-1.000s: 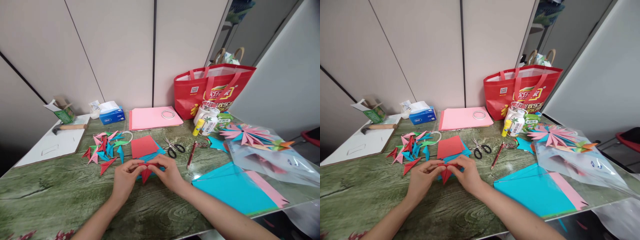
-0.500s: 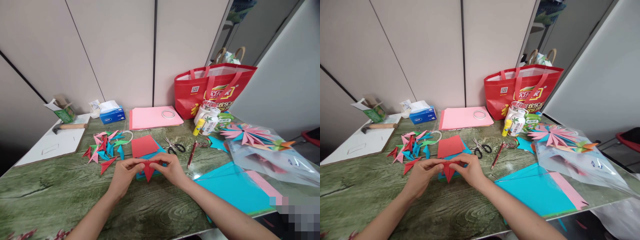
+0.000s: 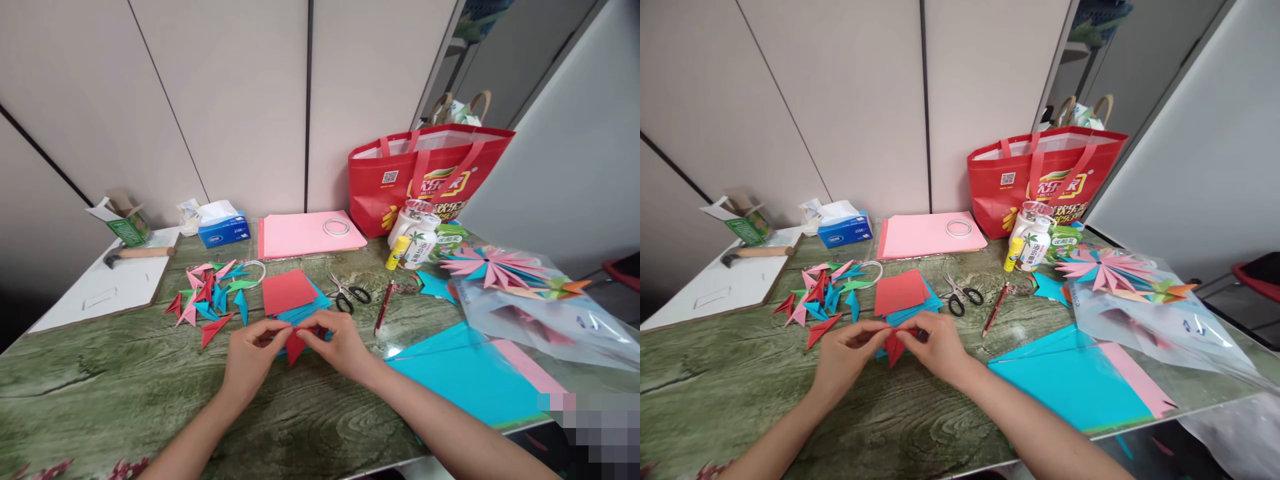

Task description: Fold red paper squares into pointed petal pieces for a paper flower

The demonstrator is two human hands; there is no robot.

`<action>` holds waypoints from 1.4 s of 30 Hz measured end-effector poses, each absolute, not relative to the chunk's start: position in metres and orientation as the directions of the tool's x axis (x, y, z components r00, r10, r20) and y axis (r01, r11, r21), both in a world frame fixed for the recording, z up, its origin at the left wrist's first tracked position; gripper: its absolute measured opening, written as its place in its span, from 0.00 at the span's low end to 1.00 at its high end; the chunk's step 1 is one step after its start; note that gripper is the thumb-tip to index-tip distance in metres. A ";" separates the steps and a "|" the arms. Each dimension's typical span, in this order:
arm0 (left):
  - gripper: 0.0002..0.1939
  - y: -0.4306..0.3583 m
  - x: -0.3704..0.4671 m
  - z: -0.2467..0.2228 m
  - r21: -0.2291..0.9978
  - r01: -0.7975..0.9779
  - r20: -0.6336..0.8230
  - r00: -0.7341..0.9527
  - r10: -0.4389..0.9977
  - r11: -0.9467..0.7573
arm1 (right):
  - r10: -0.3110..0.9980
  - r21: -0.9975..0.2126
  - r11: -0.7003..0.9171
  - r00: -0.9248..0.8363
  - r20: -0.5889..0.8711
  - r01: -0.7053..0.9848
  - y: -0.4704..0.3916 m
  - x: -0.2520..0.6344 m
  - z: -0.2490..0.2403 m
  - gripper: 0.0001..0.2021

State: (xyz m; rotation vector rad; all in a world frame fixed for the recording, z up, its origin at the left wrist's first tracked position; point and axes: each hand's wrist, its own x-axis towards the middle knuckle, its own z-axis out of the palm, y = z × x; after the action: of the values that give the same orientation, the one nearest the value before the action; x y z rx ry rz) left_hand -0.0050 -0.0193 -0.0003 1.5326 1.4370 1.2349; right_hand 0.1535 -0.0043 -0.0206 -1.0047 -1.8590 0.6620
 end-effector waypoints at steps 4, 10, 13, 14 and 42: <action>0.04 -0.020 -0.005 0.001 0.926 0.338 0.196 -0.047 0.979 -0.169 | 0.827 -0.735 0.562 -0.285 0.486 0.378 -0.004 0.155 -0.021 0.06; 0.03 -0.017 -0.008 0.001 0.902 0.353 0.265 0.002 0.964 -0.248 | 0.861 -0.826 0.503 -0.229 0.454 0.256 -0.004 0.153 -0.023 0.08; 0.04 -0.017 -0.010 0.000 0.869 0.380 0.343 -0.004 0.939 -0.316 | 0.915 -0.912 0.376 -0.219 0.338 0.162 -0.003 0.152 -0.021 0.10; 0.04 -0.017 -0.011 -0.001 0.867 0.382 0.350 -0.008 0.937 -0.320 | 0.919 -0.924 0.355 -0.233 0.317 0.141 -0.003 0.152 -0.020 0.09; 0.09 -0.032 -0.013 0.000 0.536 0.566 0.632 0.222 0.742 -0.626 | 0.627 -0.540 0.779 -0.405 0.665 0.319 -0.010 0.160 -0.023 0.10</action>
State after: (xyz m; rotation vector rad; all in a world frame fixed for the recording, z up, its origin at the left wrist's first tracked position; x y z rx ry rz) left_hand -0.0126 -0.0323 0.0001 2.2989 1.2490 1.3614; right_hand 0.1598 -0.0102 -0.0232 -0.7078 -2.0194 0.4095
